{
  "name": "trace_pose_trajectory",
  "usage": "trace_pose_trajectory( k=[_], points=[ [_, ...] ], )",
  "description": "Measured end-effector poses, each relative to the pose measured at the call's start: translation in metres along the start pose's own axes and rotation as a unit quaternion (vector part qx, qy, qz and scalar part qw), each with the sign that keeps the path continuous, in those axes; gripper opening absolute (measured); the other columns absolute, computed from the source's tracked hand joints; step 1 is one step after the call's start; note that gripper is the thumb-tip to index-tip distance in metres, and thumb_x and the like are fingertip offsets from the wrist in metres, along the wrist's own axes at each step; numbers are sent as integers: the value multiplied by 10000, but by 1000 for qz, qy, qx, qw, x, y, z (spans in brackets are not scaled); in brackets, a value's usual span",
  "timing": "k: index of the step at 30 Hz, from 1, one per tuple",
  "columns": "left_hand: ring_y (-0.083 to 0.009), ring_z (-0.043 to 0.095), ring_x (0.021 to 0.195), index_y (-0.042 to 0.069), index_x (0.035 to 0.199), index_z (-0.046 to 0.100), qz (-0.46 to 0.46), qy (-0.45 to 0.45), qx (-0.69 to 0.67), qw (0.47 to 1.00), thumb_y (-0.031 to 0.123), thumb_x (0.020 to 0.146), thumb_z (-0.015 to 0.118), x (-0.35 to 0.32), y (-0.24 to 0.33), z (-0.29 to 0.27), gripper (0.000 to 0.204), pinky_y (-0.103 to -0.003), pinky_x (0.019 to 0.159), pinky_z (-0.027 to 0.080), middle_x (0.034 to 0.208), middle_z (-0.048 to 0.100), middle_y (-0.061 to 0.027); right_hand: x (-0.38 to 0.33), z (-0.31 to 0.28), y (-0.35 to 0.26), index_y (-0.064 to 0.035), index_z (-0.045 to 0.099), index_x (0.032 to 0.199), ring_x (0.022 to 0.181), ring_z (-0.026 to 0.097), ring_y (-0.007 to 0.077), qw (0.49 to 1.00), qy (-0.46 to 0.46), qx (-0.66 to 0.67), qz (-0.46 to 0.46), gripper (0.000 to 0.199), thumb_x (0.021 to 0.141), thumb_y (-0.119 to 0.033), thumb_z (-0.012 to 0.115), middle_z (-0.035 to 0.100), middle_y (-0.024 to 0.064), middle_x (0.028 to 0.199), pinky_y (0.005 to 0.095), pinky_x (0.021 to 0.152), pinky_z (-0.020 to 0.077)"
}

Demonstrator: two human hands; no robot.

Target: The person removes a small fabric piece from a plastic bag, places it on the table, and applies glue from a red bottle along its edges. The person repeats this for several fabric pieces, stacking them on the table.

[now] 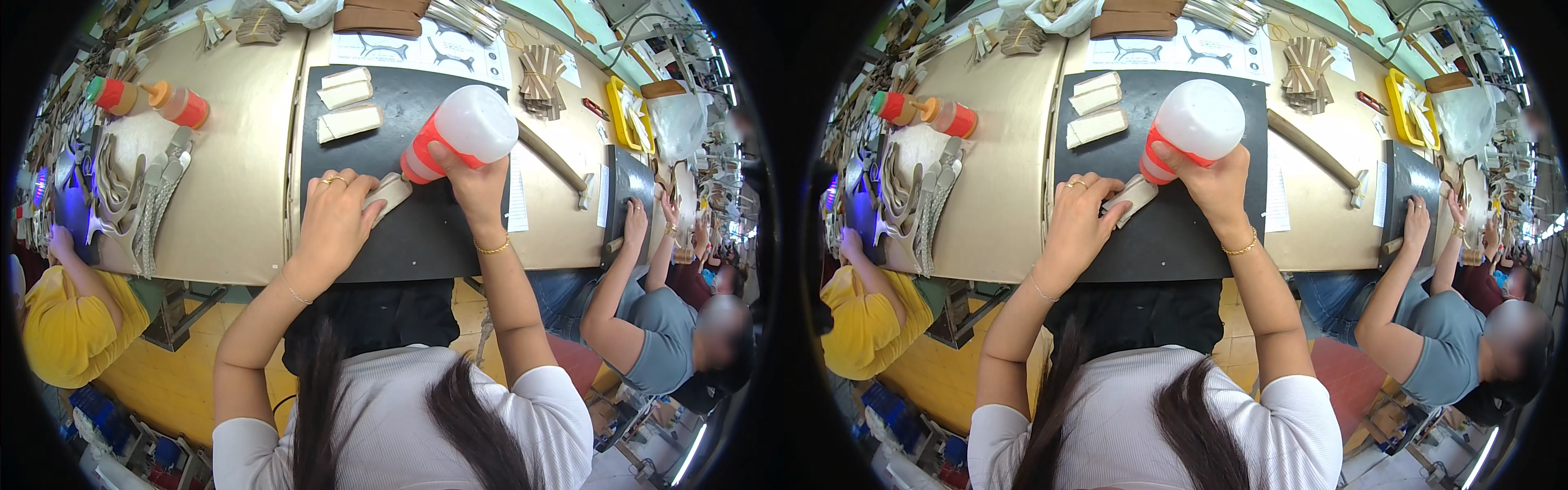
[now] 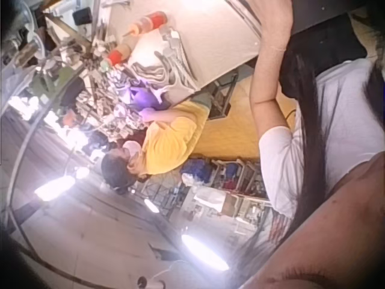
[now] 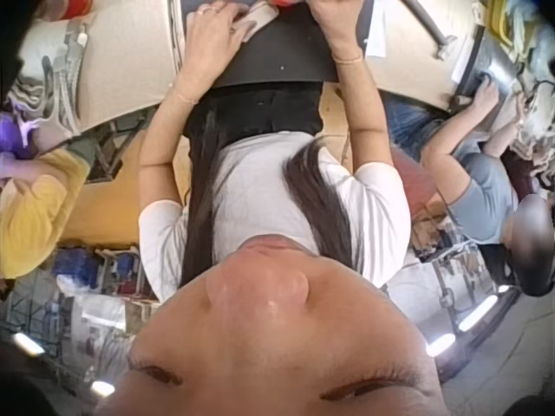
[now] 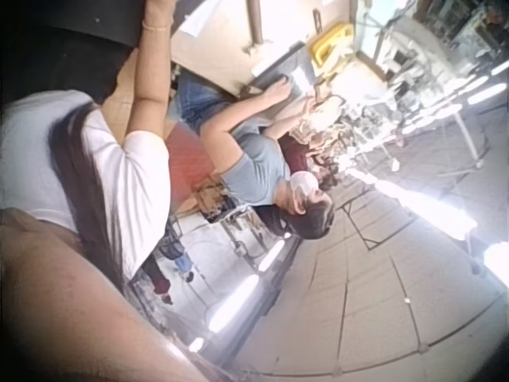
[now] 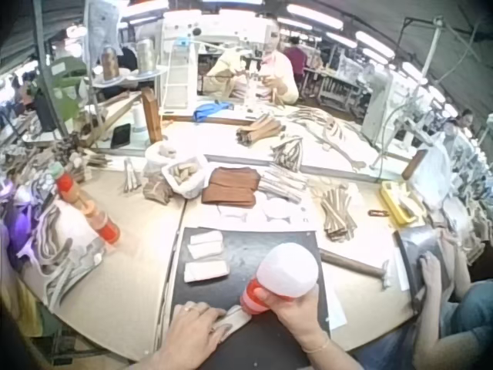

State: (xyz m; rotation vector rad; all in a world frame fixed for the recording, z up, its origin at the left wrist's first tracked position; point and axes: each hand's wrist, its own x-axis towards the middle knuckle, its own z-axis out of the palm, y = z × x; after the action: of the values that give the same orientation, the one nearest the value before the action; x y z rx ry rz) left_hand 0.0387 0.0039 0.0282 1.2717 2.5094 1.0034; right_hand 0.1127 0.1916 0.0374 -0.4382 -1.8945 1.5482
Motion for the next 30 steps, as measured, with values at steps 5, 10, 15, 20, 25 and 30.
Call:
trace_pose_trajectory(
  k=[5, 10, 15, 20, 25, 30],
  points=[
    [-260, 583, 841, 39, 953, 705, -15, -14, -2, 1000, 147, 808, 747, 0, -1, 2, 186, -382, 777, 396, 844, 629, -82, -9, -9, 2, 42, 692, 1027, 835, 687, 148, 999, 8, -34, 4, 394, 757, -185, 867, 738, 96, 931, 295, 753, 549],
    [-255, 582, 829, 45, 958, 706, -19, -13, -9, 1000, 152, 817, 741, 1, -2, 1, 180, -379, 779, 390, 831, 623, -79, -26, -18, 8, 26, 656, 1092, 917, 664, 165, 998, 46, 18, 37, 433, 772, -183, 859, 705, 92, 1014, 312, 827, 529],
    [-226, 577, 790, 58, 950, 709, -69, -28, 0, 997, 184, 837, 731, -1, 0, 0, 170, -358, 786, 354, 802, 614, -66, -43, -16, 22, -9, 577, 1194, 1002, 603, 163, 985, 130, 111, 32, 491, 815, -190, 832, 623, 64, 1109, 319, 895, 492],
    [-215, 572, 762, 59, 939, 709, -78, -29, 2, 997, 200, 851, 721, -1, 0, -2, 166, -352, 776, 332, 778, 610, -59, -50, -11, 30, -21, 560, 1204, 1017, 584, 149, 983, 136, 120, 33, 480, 833, -182, 817, 600, 56, 1130, 312, 891, 487],
    [-242, 566, 763, 71, 881, 697, -73, -11, -17, 997, 181, 832, 726, -1, 0, -1, 123, -385, 742, 313, 735, 588, -61, -48, -10, 27, -35, 529, 1226, 1037, 586, 160, 988, 111, 106, 29, 446, 883, -199, 763, 605, 50, 1125, 335, 960, 464],
    [-216, 573, 749, 55, 947, 709, -86, -35, -9, 996, 199, 853, 721, 0, -1, -3, 172, -351, 784, 335, 774, 614, -64, -52, -3, 21, -8, 588, 1157, 979, 606, 143, 980, 128, 143, 47, 452, 809, -154, 835, 632, 53, 1079, 305, 871, 499]
  ],
)
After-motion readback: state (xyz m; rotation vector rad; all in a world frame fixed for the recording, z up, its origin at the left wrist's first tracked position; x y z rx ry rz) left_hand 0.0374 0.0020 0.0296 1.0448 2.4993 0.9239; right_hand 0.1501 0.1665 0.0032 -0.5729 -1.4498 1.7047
